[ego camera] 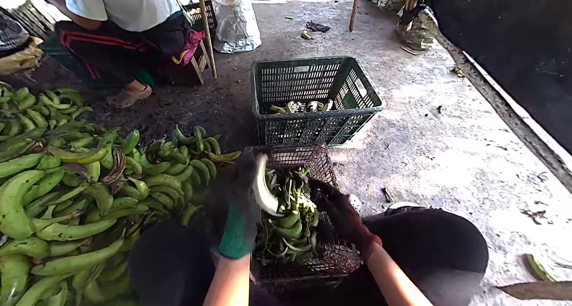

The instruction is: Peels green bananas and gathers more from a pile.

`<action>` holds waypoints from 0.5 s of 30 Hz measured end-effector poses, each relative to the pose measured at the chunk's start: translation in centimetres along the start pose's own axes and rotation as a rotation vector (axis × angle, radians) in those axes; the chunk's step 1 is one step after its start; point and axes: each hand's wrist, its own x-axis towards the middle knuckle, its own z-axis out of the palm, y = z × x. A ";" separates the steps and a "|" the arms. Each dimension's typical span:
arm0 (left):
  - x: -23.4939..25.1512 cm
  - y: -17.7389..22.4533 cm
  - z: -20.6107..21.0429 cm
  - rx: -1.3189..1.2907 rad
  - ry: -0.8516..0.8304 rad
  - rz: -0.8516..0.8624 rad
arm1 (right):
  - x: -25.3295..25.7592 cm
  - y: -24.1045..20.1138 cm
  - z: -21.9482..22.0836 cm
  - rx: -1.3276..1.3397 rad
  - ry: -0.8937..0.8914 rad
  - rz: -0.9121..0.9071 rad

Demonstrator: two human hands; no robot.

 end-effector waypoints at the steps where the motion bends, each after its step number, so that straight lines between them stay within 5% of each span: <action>1: 1.8 1.3 2.0 0.013 0.016 0.215 | 0.0 -0.1 -1.0 -0.018 0.009 -0.006; 3: 7.7 3.1 6.3 0.072 -0.036 0.613 | -0.3 0.2 -1.9 0.015 0.067 0.020; 5: 11.5 1.5 8.9 0.417 -0.109 0.632 | -0.8 0.4 -2.1 0.095 0.143 0.055; 7: 9.8 -3.3 8.4 0.828 -0.264 0.277 | -0.9 0.2 -2.2 0.152 0.213 0.066; 11: 0.3 -19.2 1.3 1.370 -0.913 -0.444 | -0.8 1.3 -2.0 0.350 0.275 0.135; 13: -5.4 -22.9 -2.4 1.547 -1.042 -0.713 | -0.8 2.0 -1.7 0.386 0.248 0.149; 15: -9.2 -24.9 -5.5 1.642 -1.002 -0.775 | -0.4 2.3 -1.3 0.438 0.225 0.195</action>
